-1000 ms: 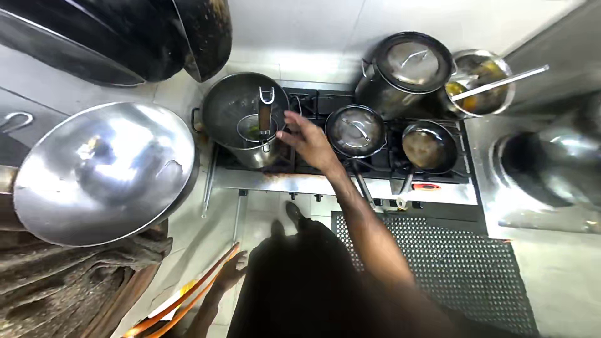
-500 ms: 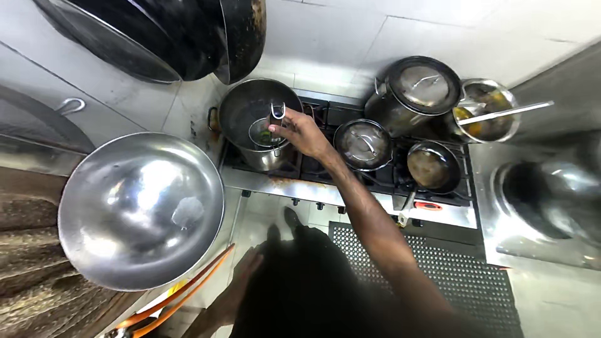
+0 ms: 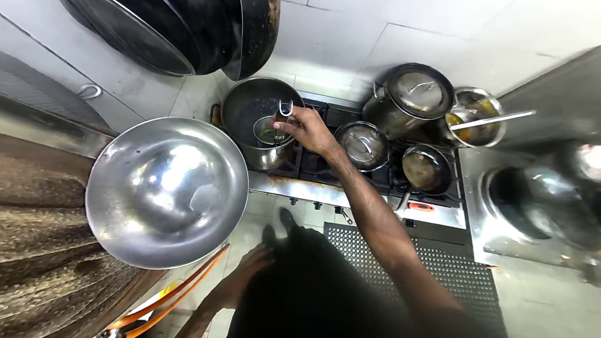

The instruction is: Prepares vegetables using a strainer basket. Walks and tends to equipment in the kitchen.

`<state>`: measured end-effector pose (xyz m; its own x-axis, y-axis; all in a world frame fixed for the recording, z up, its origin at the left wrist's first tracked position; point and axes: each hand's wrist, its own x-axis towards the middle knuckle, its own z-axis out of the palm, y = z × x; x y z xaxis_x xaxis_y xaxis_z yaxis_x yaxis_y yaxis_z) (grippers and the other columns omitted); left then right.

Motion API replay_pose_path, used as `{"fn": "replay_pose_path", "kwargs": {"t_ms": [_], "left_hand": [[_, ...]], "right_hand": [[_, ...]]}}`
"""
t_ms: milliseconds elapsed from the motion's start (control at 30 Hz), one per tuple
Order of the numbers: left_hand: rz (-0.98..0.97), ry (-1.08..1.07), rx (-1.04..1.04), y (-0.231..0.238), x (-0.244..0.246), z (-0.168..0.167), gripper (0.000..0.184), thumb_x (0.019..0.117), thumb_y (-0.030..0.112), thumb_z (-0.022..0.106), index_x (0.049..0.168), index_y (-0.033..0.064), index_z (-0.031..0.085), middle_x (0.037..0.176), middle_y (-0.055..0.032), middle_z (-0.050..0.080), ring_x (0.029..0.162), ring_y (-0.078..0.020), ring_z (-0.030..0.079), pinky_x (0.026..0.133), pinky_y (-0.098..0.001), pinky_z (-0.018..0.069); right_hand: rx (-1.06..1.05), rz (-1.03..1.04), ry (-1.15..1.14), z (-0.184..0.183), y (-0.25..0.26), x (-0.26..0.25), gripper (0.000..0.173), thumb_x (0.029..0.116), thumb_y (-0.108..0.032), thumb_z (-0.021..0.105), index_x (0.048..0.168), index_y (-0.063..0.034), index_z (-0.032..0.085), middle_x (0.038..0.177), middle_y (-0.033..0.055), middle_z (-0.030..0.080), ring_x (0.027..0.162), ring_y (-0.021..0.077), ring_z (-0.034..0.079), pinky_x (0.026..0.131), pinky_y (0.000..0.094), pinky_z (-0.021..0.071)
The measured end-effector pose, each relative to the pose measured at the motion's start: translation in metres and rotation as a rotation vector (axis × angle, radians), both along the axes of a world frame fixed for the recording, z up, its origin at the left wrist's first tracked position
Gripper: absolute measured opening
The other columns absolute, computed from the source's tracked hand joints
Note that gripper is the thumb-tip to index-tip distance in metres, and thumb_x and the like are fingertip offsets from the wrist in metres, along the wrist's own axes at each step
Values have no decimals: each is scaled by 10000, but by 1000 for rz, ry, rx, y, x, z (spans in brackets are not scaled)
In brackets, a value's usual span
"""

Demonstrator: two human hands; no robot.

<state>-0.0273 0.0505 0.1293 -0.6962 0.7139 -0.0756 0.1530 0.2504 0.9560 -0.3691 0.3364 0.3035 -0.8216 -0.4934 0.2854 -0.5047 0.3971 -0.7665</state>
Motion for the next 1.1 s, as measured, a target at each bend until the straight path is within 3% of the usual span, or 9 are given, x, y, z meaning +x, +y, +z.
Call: {"fn": "replay_pose_path", "kwargs": {"t_ms": [100,333,433,567,733,900,1100], "left_hand": [[-12,-18,-5,-3,0,-3,660,916,539,639,1493,245,511,1658,-60,337,1567,-314,190,1248,-603,202],[-13,-104,-26,-7,2,-5,752,805,467,756,1480,221,535,1660,-83,323,1562,-303,206,1251,-585,205],[-12,-106,-25,-8,3,-6,750,804,455,764,1478,217,537,1658,-94,327,1562,-311,207,1249,-591,206],[-7,-103,-21,-10,4,-8,738,831,505,734,1479,218,528,1655,-99,331,1564,-309,202,1249,-589,204],[-13,-106,-25,-10,3,-8,796,797,533,755,1491,228,512,1658,-99,321,1564,-312,196,1246,-597,202],[-21,-117,-31,-10,1,-10,833,779,503,780,1504,211,492,1656,-104,323,1561,-307,209,1250,-585,202],[-21,-123,-25,-9,-1,-10,819,814,573,741,1500,200,497,1656,-102,324,1558,-299,220,1245,-581,220]], "right_hand": [[-23,-11,-2,1,0,3,217,993,-234,692,1124,-64,725,935,23,750,803,75,697,775,289,583],[-24,-67,3,-4,1,3,244,978,-283,713,1044,-48,727,804,22,706,682,84,647,688,300,560],[-35,-74,11,-5,-1,5,234,969,-273,723,1009,-43,725,754,11,678,631,70,604,645,283,523],[-62,-58,-11,-4,-3,7,213,968,-255,725,1003,-45,725,788,9,704,681,61,640,681,277,543],[-88,-25,-35,-4,-4,6,199,974,-224,720,1049,-40,731,904,25,756,786,60,705,768,269,591],[-79,-41,-41,-4,-2,3,204,970,-246,725,1017,-48,737,828,9,735,717,52,669,712,267,561],[-74,-53,-39,-6,-1,-1,237,968,-285,728,1005,-50,732,746,1,674,641,70,599,646,283,515]]}}
